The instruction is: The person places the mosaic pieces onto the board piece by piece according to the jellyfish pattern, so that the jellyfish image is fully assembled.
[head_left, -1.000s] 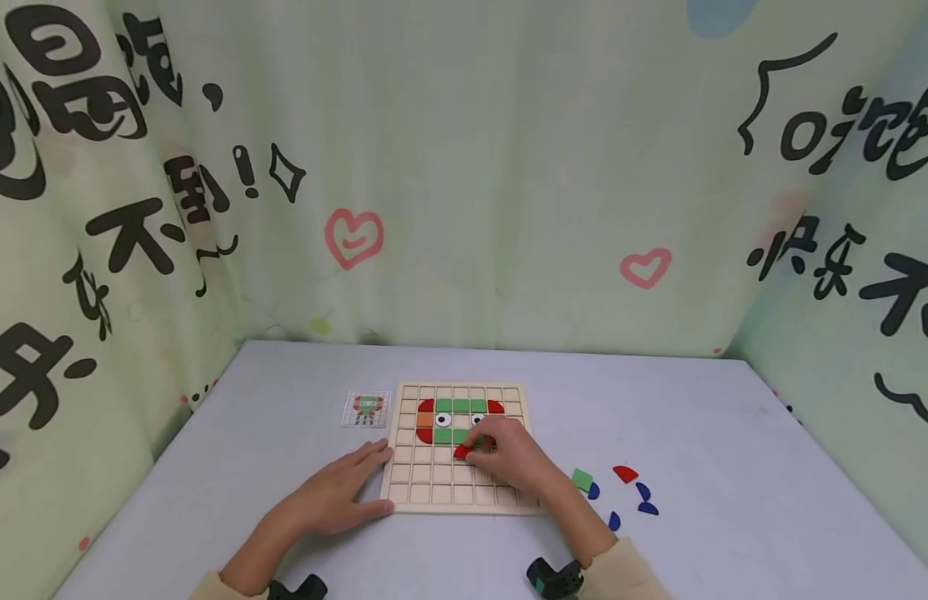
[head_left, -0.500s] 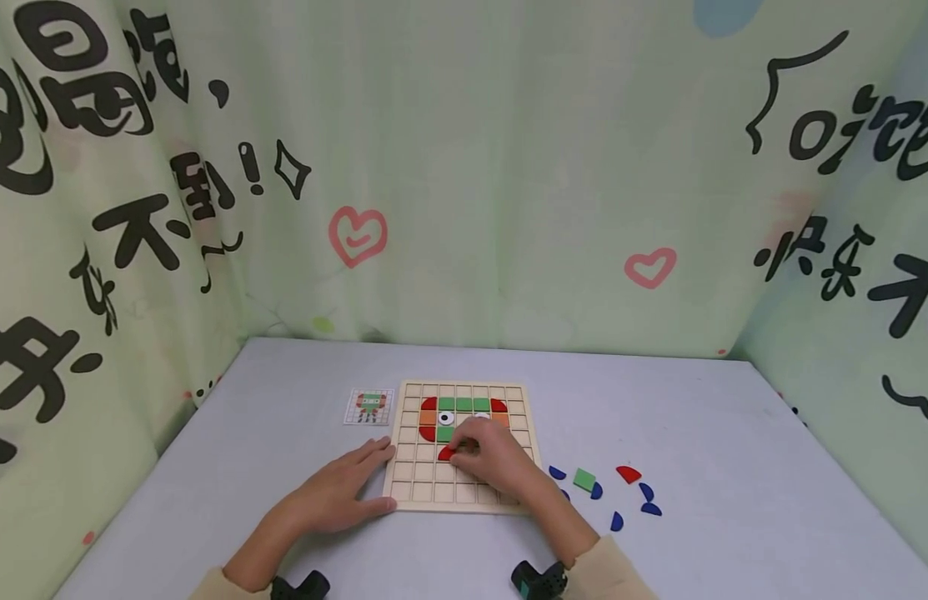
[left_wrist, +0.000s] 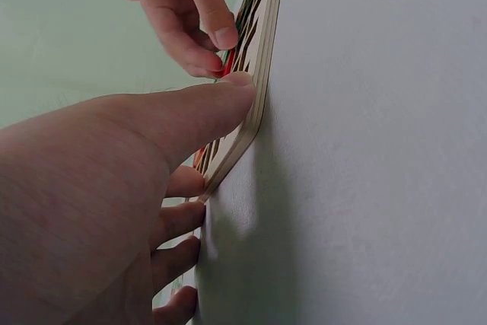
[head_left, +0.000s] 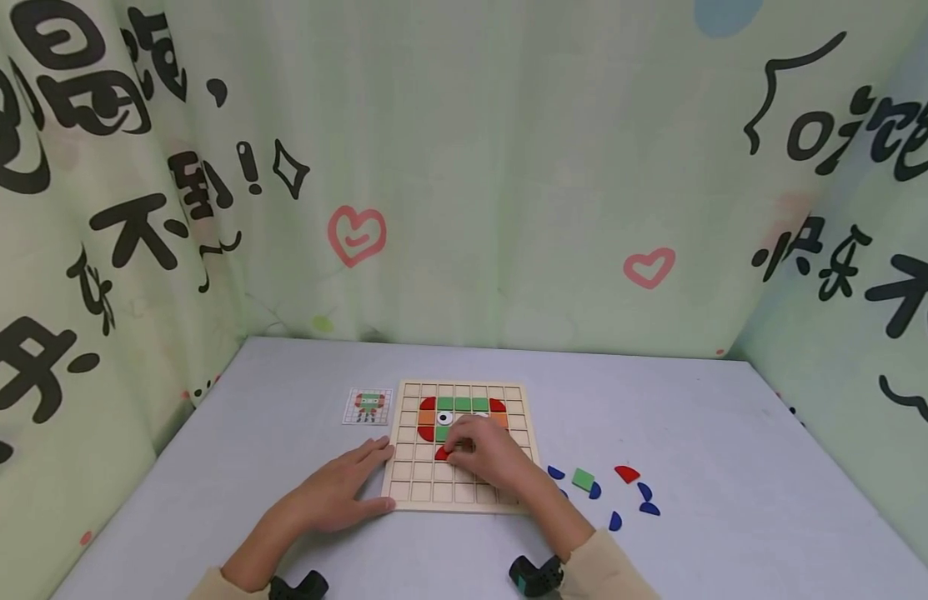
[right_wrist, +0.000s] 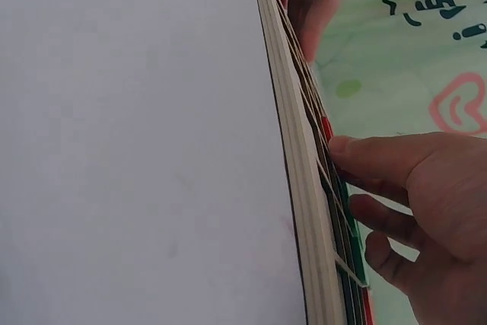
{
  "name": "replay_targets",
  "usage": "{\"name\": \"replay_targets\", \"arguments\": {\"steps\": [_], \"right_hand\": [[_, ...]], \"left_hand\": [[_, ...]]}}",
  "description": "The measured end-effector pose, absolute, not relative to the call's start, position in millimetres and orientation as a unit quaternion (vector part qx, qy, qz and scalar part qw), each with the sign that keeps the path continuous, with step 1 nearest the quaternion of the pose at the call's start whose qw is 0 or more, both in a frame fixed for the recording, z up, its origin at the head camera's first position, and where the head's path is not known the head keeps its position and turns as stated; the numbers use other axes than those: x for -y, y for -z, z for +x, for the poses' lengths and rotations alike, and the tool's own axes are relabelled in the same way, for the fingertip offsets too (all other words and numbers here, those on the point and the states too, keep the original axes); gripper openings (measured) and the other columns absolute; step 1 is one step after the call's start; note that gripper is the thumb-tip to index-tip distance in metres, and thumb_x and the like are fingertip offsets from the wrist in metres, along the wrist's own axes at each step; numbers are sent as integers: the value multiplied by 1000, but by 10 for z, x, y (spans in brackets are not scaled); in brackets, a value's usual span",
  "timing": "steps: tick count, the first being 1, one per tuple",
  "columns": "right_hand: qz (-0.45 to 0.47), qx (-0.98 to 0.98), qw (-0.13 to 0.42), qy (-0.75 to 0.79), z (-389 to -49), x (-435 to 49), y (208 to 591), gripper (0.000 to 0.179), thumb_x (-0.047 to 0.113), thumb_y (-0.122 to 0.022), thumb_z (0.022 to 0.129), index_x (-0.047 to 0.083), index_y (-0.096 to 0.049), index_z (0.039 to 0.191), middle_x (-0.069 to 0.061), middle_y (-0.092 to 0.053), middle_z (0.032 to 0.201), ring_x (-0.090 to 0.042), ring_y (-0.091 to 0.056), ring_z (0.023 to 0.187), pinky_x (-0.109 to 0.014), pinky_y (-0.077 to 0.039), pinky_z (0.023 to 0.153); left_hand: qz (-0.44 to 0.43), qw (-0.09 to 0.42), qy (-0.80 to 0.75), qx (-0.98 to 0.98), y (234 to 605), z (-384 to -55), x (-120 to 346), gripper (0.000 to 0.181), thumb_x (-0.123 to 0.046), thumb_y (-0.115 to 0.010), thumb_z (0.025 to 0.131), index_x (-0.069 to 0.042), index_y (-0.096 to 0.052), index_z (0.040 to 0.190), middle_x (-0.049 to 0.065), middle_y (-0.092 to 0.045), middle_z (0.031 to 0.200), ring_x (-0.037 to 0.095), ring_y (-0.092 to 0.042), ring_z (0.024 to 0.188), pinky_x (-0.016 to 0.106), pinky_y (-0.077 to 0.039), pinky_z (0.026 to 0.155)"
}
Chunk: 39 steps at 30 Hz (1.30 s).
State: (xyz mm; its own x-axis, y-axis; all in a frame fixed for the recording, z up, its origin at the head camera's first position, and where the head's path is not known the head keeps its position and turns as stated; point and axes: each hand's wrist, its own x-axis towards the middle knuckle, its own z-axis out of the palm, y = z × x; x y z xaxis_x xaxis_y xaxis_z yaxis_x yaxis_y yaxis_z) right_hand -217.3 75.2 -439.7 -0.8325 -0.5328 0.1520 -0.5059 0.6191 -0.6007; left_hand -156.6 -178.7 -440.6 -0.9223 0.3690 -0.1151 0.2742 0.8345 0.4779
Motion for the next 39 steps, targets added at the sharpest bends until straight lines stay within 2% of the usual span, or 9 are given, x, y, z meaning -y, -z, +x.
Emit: {"name": "replay_targets", "arguments": {"steps": [3, 6, 18, 22, 34, 39], "right_hand": [[-277, -903, 34, 327, -2154, -793, 4374, 9, 15, -74, 84, 16, -74, 94, 5, -66, 101, -8, -54, 75, -19, -48, 65], [-260, -907, 38, 329, -2141, -861, 4354, 14, 15, -74, 84, 17, -75, 98, 5, -66, 101, -8, -52, 73, -19, -46, 63], [-230, -920, 7, 319, -2071, -1247, 4328, 13, 10, -72, 82, 17, -74, 93, 6, -66, 94, -11, -54, 79, -20, -47, 67], [-194, -928, 8, 318, -2039, -1423, 4316, 13, 10, -73, 82, 18, -75, 93, 7, -66, 91, -12, -54, 80, -20, -46, 65], [-121, -950, 7, 286, -1937, -1955, 4261, 13, 16, -77, 82, 20, -74, 94, 9, -67, 92, -10, -53, 80, -20, -45, 61], [-130, -953, 6, 275, -1905, -2156, 4276, 18, 18, -80, 78, 19, -73, 95, 8, -68, 92, -10, -53, 79, -21, -44, 63]], "left_hand": [[168, 101, -231, -953, 4414, -1566, 1788, 77, -51, -68, 85, -14, -41, 147, 6, -34, 157, 31, -32, 145, 53, -33, 114], [170, 98, -231, -953, 4413, -1565, 1787, 77, -50, -68, 85, -14, -41, 147, 6, -34, 157, 31, -32, 145, 53, -33, 114], [170, 96, -229, -954, 4405, -1571, 1790, 76, -48, -69, 85, -14, -41, 147, 6, -34, 157, 31, -32, 145, 53, -33, 114], [168, 98, -229, -954, 4417, -1579, 1787, 76, -48, -69, 85, -14, -41, 147, 5, -33, 157, 30, -32, 145, 52, -33, 115], [159, 108, -231, -954, 4421, -1578, 1774, 78, -50, -68, 84, -15, -40, 148, 4, -33, 157, 29, -31, 146, 52, -32, 115], [156, 110, -229, -955, 4417, -1579, 1767, 78, -50, -69, 84, -16, -40, 148, 4, -33, 157, 29, -30, 146, 52, -32, 116]]}}
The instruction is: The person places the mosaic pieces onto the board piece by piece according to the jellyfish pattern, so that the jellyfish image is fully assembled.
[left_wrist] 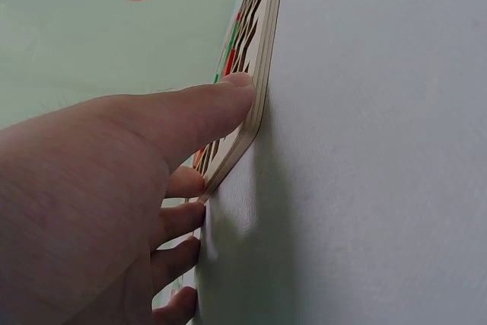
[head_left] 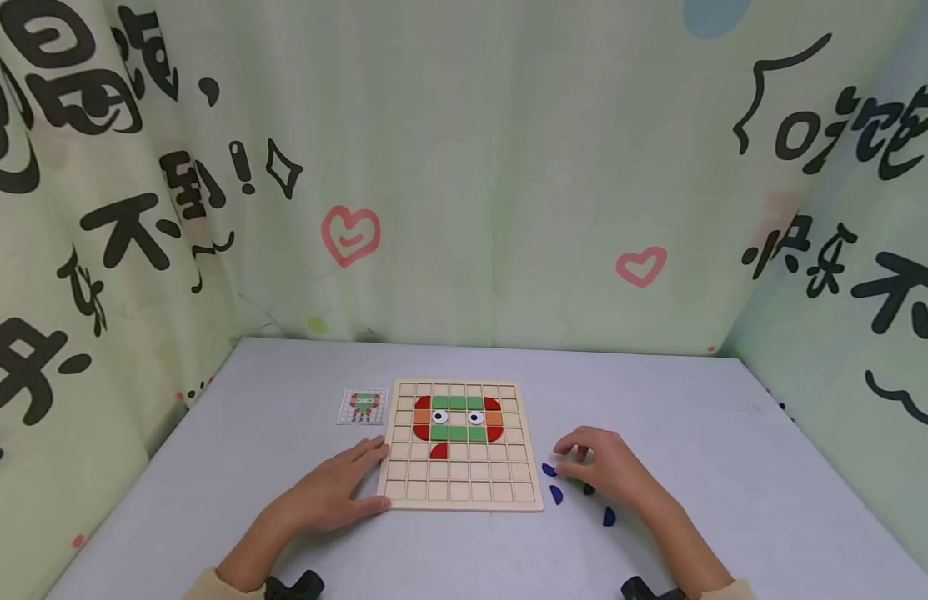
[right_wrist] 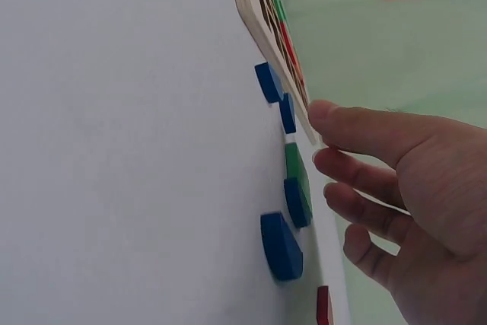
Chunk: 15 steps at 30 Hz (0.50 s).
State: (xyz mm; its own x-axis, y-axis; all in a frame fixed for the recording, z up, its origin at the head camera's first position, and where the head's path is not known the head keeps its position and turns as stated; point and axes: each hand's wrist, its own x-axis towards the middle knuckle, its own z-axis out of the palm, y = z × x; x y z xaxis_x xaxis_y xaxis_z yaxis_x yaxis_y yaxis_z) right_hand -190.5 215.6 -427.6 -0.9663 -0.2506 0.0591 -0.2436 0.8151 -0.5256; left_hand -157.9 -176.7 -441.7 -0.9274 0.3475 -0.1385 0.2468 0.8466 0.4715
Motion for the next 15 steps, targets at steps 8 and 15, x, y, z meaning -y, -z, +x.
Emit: {"name": "replay_targets", "arguments": {"steps": [8, 15], "right_hand": [[-137, -952, 15, 272, -1844, -2382, 4326, 30, 24, -86, 70, 18, -72, 96, 9, -65, 87, -10, -51, 77, -21, -44, 65], [-133, -951, 27, 277, -1818, -2443, 4328, 24, 20, -85, 72, 20, -72, 91, 8, -60, 81, -11, -49, 75, -20, -42, 63]], "left_hand": [[161, 109, -231, -953, 4397, -1563, 1770, 77, -49, -69, 85, -15, -41, 148, 5, -33, 157, 30, -31, 146, 53, -32, 115], [160, 111, -234, -953, 4386, -1549, 1765, 78, -50, -69, 84, -14, -41, 148, 5, -33, 157, 30, -31, 146, 53, -32, 115]]}}
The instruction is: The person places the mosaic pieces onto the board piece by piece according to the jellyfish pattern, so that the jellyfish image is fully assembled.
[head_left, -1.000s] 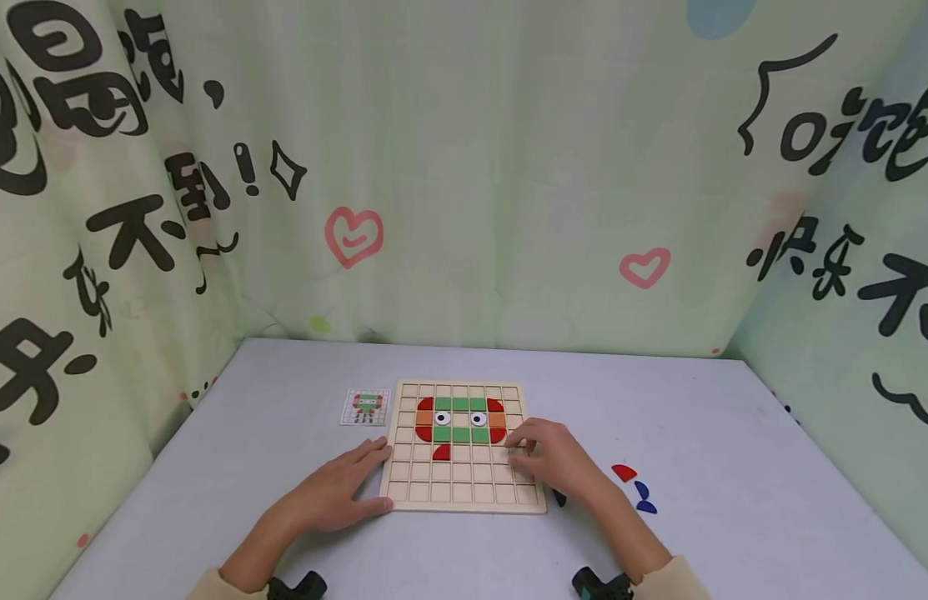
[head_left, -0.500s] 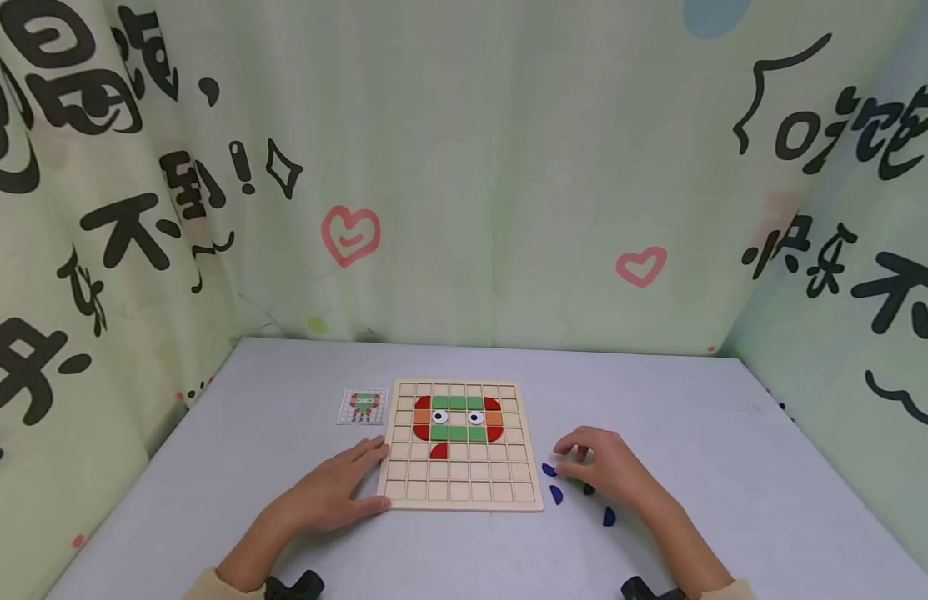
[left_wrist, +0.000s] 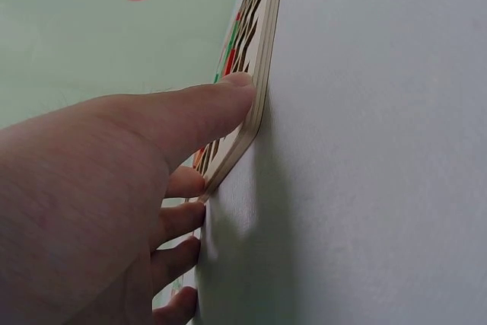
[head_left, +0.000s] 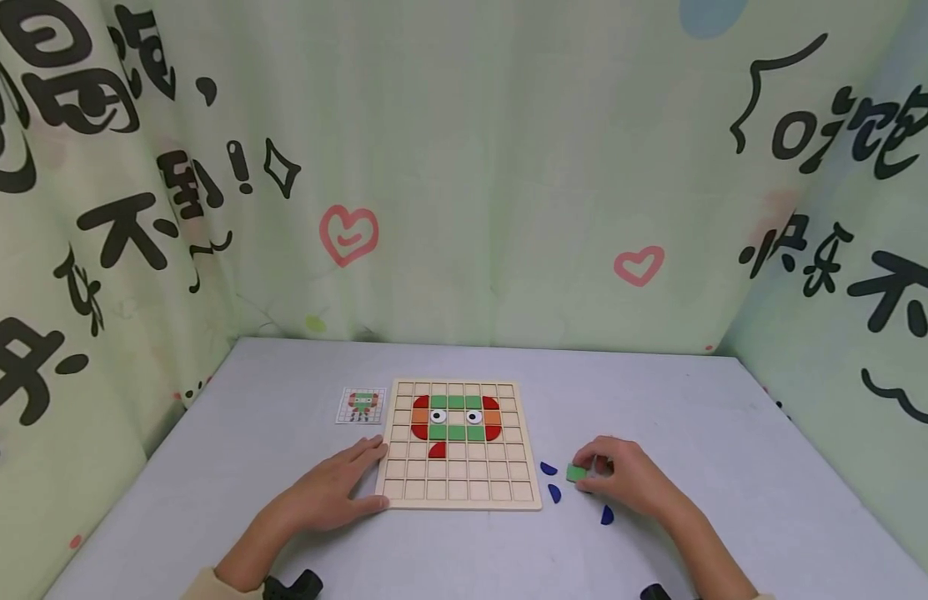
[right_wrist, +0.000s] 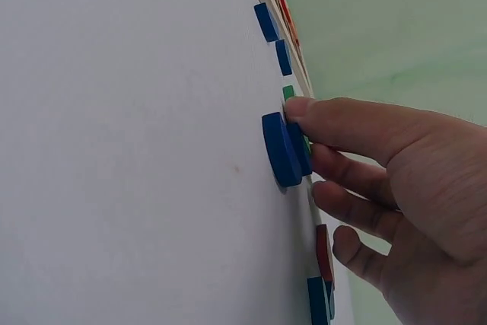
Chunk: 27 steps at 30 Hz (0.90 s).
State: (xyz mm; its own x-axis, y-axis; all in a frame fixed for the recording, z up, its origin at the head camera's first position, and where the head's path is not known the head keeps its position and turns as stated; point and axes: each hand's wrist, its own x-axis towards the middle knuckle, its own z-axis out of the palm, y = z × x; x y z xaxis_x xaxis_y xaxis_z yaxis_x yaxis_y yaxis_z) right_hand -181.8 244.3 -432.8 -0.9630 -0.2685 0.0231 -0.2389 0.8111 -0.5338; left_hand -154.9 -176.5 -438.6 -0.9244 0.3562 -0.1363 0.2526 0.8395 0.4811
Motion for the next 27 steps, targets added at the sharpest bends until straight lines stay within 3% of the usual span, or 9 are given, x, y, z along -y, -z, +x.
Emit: {"name": "replay_targets", "arguments": {"steps": [20, 27], "right_hand": [[-181, -941, -16, 285, -1922, -2319, 4357, 19, 13, -81, 75, 17, -73, 92, 9, -66, 86, -7, -51, 74, -20, -45, 63], [-164, -938, -2, 305, -1993, -2093, 4382, 19, 16, -80, 77, 20, -73, 94, 9, -66, 88, -10, -52, 77, -20, -44, 62]], "left_hand": [[156, 109, -236, -953, 4402, -1560, 1771, 77, -49, -69, 84, -14, -41, 147, 4, -34, 157, 29, -31, 146, 52, -32, 116], [160, 107, -235, -953, 4395, -1564, 1769, 77, -49, -69, 85, -14, -41, 148, 5, -34, 157, 29, -31, 146, 52, -32, 116]]}}
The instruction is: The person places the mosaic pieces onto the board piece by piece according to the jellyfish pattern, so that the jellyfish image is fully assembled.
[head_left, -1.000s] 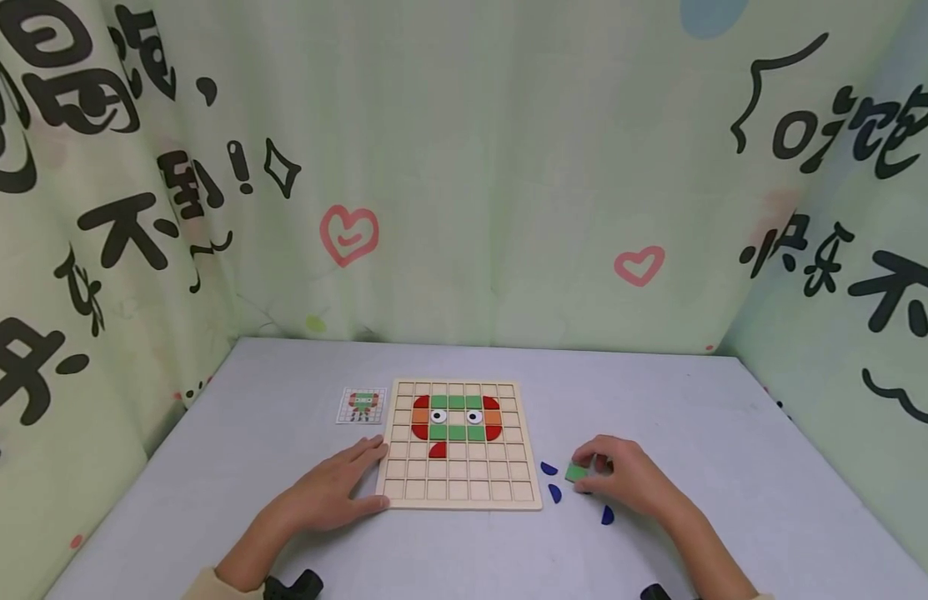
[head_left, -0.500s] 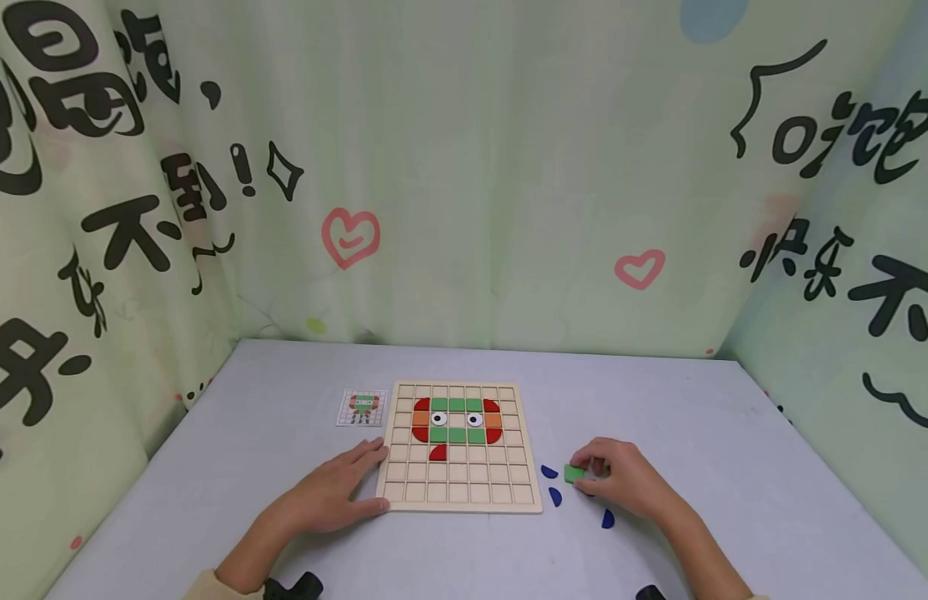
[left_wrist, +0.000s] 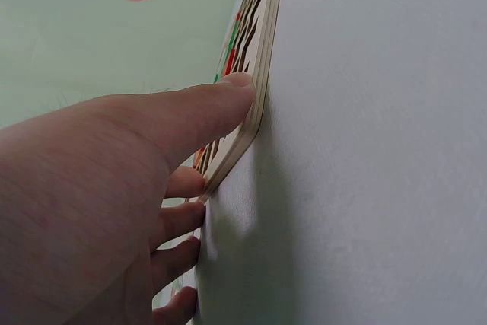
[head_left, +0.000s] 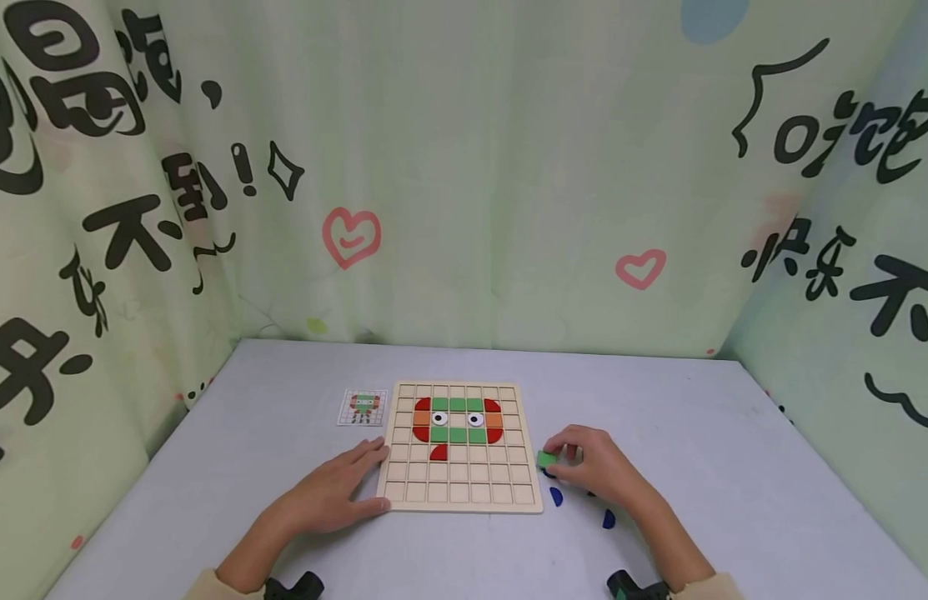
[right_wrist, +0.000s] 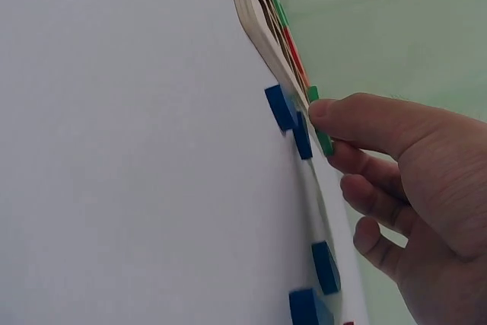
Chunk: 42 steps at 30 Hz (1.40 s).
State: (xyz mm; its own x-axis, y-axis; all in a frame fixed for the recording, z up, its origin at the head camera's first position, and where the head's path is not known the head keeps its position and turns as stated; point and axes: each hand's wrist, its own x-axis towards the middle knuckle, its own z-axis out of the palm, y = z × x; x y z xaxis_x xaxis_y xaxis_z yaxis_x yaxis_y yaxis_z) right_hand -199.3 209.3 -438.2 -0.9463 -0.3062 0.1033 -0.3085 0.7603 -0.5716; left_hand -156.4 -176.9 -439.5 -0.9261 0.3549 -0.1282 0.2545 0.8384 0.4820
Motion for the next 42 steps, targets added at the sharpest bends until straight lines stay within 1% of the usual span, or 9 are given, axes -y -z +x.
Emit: {"name": "replay_targets", "arguments": {"steps": [9, 17, 28, 31, 36, 42], "right_hand": [[185, 926, -18, -327, -2076, -1749, 4417, 20, 17, -81, 77, 20, -73, 95, 9, -65, 89, -11, -52, 77, -19, -44, 62], [205, 913, -33, -352, -2112, -1477, 4438, 16, 16, -79, 78, 19, -69, 91, 5, -59, 81, -12, -51, 75, -20, -44, 60], [230, 903, -19, -361, -2145, -1210, 4454, 12, 16, -80, 78, 16, -71, 85, 5, -59, 77, -8, -50, 69, -18, -43, 58], [234, 903, -12, -359, -2163, -1153, 4472, 12, 16, -81, 77, 17, -72, 84, 6, -59, 77, -8, -49, 68, -18, -43, 58], [246, 901, -12, -357, -2183, -1068, 4470, 10, 15, -80, 78, 18, -72, 83, 9, -62, 82, -9, -51, 72, -18, -45, 62], [262, 901, 1, -347, -2206, -973, 4452, 8, 14, -79, 80, 19, -73, 77, 10, -67, 90, -10, -59, 88, -24, -51, 76]], "left_hand": [[169, 101, -235, -952, 4395, -1560, 1785, 77, -48, -68, 85, -13, -41, 147, 6, -34, 157, 31, -32, 145, 53, -32, 115], [166, 103, -238, -951, 4390, -1557, 1786, 76, -48, -69, 85, -14, -41, 148, 5, -34, 157, 30, -31, 145, 52, -32, 115], [167, 103, -238, -951, 4410, -1566, 1786, 77, -48, -69, 85, -14, -40, 148, 5, -33, 157, 30, -31, 145, 52, -32, 115], [168, 102, -238, -951, 4413, -1565, 1786, 77, -48, -69, 85, -14, -40, 148, 5, -33, 157, 30, -31, 145, 52, -32, 115], [171, 99, -238, -951, 4417, -1565, 1793, 76, -47, -69, 85, -13, -40, 148, 5, -34, 157, 31, -32, 145, 53, -32, 115], [173, 97, -238, -951, 4418, -1567, 1798, 76, -47, -68, 86, -13, -40, 147, 6, -34, 157, 30, -32, 145, 53, -32, 115]]}}
